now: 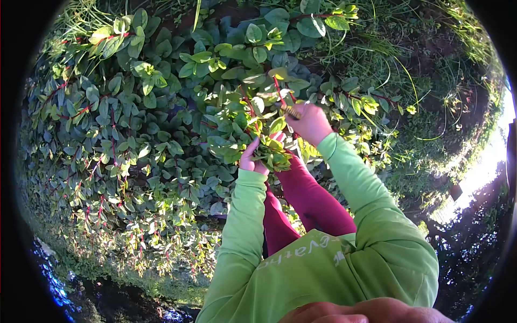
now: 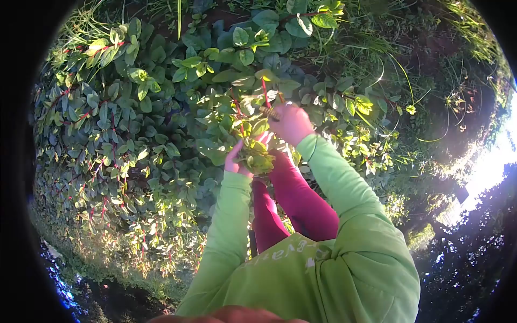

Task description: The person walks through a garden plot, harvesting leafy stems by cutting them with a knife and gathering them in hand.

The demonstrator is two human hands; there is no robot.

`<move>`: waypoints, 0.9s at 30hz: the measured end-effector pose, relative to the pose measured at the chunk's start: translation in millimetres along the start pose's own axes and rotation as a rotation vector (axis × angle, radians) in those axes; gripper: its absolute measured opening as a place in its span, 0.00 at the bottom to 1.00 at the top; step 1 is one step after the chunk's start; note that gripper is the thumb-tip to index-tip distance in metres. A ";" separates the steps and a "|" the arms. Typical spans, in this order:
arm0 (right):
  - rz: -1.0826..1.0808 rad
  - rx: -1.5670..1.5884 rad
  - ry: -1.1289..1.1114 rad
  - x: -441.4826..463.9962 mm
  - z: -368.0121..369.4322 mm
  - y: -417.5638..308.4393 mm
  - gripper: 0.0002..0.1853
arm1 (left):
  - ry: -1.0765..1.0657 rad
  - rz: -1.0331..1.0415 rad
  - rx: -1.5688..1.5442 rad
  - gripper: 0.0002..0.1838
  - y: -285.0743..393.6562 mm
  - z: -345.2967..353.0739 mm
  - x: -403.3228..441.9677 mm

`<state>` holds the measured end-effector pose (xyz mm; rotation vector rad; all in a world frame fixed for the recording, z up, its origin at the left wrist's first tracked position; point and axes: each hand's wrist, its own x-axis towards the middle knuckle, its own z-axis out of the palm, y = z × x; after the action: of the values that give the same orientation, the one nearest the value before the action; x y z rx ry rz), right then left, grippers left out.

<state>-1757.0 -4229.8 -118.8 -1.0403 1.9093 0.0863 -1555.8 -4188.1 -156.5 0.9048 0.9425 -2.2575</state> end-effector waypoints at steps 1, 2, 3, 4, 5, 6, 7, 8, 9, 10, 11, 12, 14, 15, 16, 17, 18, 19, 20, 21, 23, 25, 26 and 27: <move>-0.031 0.096 -0.037 -21.5 12.3 -8.8 0.16 | 0.079 0.011 -0.009 0.16 0.8 -12.1 7.8; -0.101 0.058 -0.146 -36.9 27.3 -6.8 0.16 | 0.117 0.011 0.015 0.15 2.9 -21.8 12.2; -0.173 0.022 -0.257 -44.4 39.2 -3.6 0.17 | 0.156 0.013 0.039 0.14 6.4 -28.1 13.3; -0.169 0.031 -0.260 -44.9 33.8 -7.2 0.17 | 0.165 0.011 0.043 0.14 8.6 -29.8 8.4; -0.203 -0.008 -0.370 -43.7 19.4 -14.6 0.17 | 0.140 -0.032 0.108 0.13 9.8 -30.3 -0.3; -0.237 -0.046 -0.478 -40.4 6.4 -19.7 0.17 | 0.116 -0.076 0.173 0.12 10.6 -30.8 -9.8; -0.247 0.061 -0.553 -27.2 -5.3 -16.9 0.15 | 0.124 -0.078 0.178 0.12 8.4 -31.0 -18.1; -0.165 -0.011 -0.493 -10.7 -8.0 -11.6 0.17 | 0.131 -0.055 0.174 0.13 3.8 -30.3 -26.1; -0.160 -0.132 -0.255 4.1 -16.1 -16.8 0.21 | 0.135 -0.029 0.169 0.14 1.4 -29.8 -34.0; -0.105 -0.194 -0.147 23.7 -23.9 -20.4 0.25 | 0.176 -0.031 0.272 0.18 0.7 -29.3 -43.9; -0.050 -0.354 -0.083 45.5 -23.8 -27.9 0.21 | 0.161 -0.039 0.273 0.22 -0.7 -30.9 -52.8; -0.081 -0.450 -0.078 73.5 -12.8 -22.8 0.17 | 0.163 -0.064 0.283 0.23 -1.8 -37.9 -61.6; -0.255 -0.698 -0.254 109.2 5.6 -31.4 0.16 | 0.161 -0.082 0.291 0.23 -1.5 -45.3 -66.4; -0.191 -0.797 -0.388 140.8 39.9 -18.8 0.13 | 0.172 -0.087 0.280 0.24 -1.7 -47.7 -71.4; -0.226 -0.904 -0.479 144.0 46.8 -27.4 0.13 | 0.188 -0.092 0.269 0.24 -1.9 -48.5 -78.9; -0.265 -1.014 -0.563 146.0 46.0 -37.5 0.13 | 0.195 -0.087 0.265 0.24 0.7 -48.3 -84.6; -0.269 -1.012 -0.571 149.2 49.3 -33.7 0.13 | 0.187 -0.098 0.339 0.24 5.0 -47.3 -92.4; -0.280 -1.021 -0.496 158.5 50.6 -20.7 0.12 | 0.174 -0.109 0.415 0.24 9.0 -47.2 -97.5; -0.291 -1.032 -0.421 168.1 47.0 -8.6 0.12 | 0.175 -0.059 0.427 0.23 9.7 -58.3 -101.8; -0.293 -1.026 -0.433 175.0 39.3 3.8 0.14 | 0.178 -0.058 0.419 0.23 10.0 -62.0 -107.3; -0.349 -1.114 -0.219 173.1 13.9 18.5 0.18 | 0.081 0.007 0.339 0.13 11.4 -66.4 -111.5; -0.220 -1.026 -0.302 169.2 -14.1 23.4 0.18 | 0.073 -0.004 0.334 0.10 12.0 -75.1 -119.2; -0.093 -0.930 -0.384 166.6 -24.1 30.5 0.19 | 0.069 -0.040 0.301 0.09 12.5 -80.7 -121.9; -0.090 -0.938 -0.379 162.2 -31.6 39.1 0.19 | 0.059 -0.073 0.268 0.08 11.9 -85.6 -121.2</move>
<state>-1840.0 -4320.5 -236.0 -1.5623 1.4467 1.1263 -1438.5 -4105.4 -116.9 1.0713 0.7181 -2.4725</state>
